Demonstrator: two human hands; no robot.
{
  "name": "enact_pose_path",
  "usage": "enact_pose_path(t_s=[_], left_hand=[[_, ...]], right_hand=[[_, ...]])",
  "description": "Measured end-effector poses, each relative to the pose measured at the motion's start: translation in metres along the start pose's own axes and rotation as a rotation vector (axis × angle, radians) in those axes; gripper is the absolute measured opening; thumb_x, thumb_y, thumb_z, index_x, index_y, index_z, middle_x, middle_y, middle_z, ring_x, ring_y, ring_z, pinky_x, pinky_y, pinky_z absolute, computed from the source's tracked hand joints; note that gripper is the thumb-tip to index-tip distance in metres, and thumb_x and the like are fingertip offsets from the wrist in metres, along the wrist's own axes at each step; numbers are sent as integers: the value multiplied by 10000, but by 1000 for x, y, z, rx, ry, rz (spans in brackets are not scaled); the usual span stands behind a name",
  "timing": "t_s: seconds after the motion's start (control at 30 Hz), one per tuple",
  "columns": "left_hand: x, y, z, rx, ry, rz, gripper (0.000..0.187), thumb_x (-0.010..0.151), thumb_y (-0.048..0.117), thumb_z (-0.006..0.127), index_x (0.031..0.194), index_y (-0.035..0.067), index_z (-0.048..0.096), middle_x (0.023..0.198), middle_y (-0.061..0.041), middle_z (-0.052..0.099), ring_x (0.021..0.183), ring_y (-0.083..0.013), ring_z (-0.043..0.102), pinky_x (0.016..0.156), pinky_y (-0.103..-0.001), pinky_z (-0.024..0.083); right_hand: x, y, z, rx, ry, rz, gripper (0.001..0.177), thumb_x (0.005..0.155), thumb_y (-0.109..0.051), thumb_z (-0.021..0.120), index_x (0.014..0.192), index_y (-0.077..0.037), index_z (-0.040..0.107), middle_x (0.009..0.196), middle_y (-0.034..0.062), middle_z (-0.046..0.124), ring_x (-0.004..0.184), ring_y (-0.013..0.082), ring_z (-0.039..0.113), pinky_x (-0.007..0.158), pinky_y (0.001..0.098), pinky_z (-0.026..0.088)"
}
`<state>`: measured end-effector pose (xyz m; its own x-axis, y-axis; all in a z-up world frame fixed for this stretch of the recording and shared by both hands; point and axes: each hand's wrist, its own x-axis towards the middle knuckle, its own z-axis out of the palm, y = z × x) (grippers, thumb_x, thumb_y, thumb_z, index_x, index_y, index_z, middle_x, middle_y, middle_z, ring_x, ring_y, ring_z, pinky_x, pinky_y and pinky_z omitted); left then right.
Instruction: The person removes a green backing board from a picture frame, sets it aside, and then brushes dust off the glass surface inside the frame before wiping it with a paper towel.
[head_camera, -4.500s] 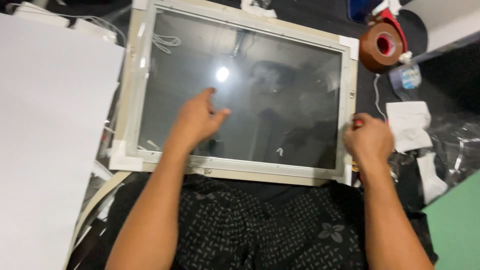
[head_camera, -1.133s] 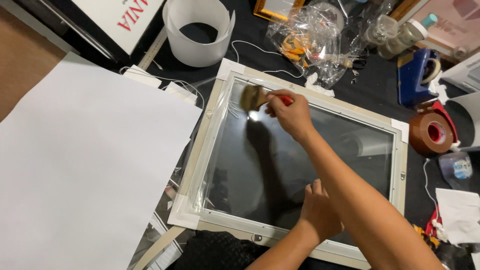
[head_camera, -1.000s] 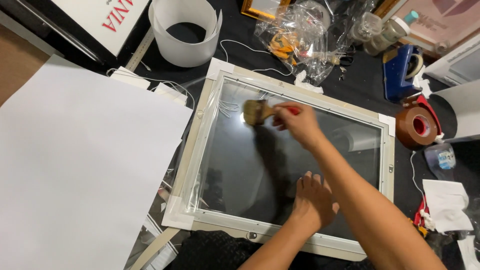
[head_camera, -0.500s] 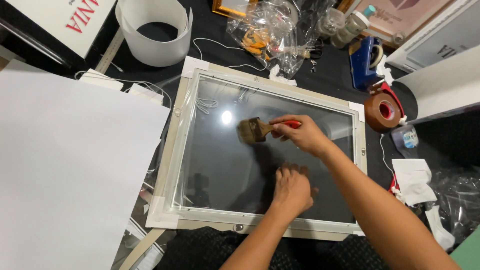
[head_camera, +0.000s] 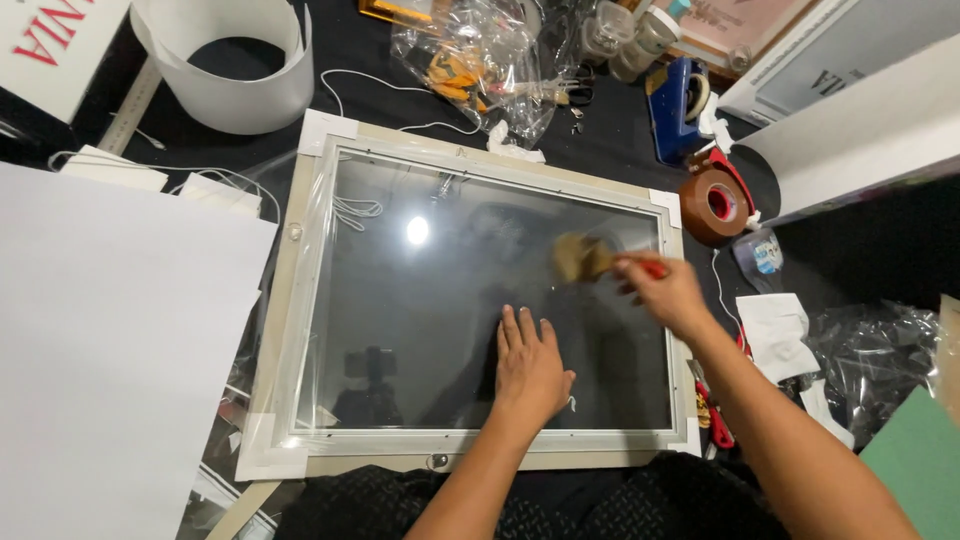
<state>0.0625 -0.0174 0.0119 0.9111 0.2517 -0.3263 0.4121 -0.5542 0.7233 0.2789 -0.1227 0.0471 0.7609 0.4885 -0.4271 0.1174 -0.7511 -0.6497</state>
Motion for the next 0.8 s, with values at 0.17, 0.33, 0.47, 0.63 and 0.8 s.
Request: enact_pose_path(t_s=[0.17, 0.33, 0.47, 0.63, 0.8], left_hand=[[1, -2, -5, -27, 84, -15, 748, 861, 107, 736, 1486, -131, 402, 1549, -409, 295, 1512, -597, 97, 1235, -612, 107], [32, -35, 16, -155, 337, 40, 585, 810, 95, 587, 1379, -31, 551, 1419, -277, 499, 1402, -496, 396, 1150, -581, 326], [17, -32, 1, -272, 430, 28, 489, 868, 141, 535, 1326, -14, 612, 1276, -244, 617, 1238, -446, 579, 1005, -547, 480], [17, -30, -1, -267, 422, 58, 465, 941, 257, 564, 1310, -19, 626, 1234, -267, 639, 1195, -462, 607, 972, -552, 502], [18, -40, 6, -209, 356, 13, 525, 998, 414, 575, 1314, -3, 622, 1236, -244, 636, 1190, -444, 613, 979, -544, 497]], right_hand=[[-48, -25, -21, -176, 240, -47, 255, 1026, -186, 672, 1236, -66, 752, 949, 207, 751, 835, 328, 740, 780, 409, 606], [-121, -9, 13, -262, -117, -15, 256, 875, -181, 723, 1081, -101, 851, 985, 204, 837, 1019, 357, 749, 940, 444, 551], [-64, 93, -18, -428, 316, -9, 213, 911, -319, 737, 1093, -260, 831, 912, 146, 779, 952, 353, 737, 828, 432, 558], [-103, 11, -11, -383, 169, 58, 253, 880, -328, 702, 1092, -265, 825, 910, 126, 795, 922, 310, 752, 875, 411, 572], [-88, 36, -15, -277, -196, 83, 286, 860, -247, 709, 1098, -161, 842, 1023, 273, 791, 1061, 482, 713, 976, 505, 540]])
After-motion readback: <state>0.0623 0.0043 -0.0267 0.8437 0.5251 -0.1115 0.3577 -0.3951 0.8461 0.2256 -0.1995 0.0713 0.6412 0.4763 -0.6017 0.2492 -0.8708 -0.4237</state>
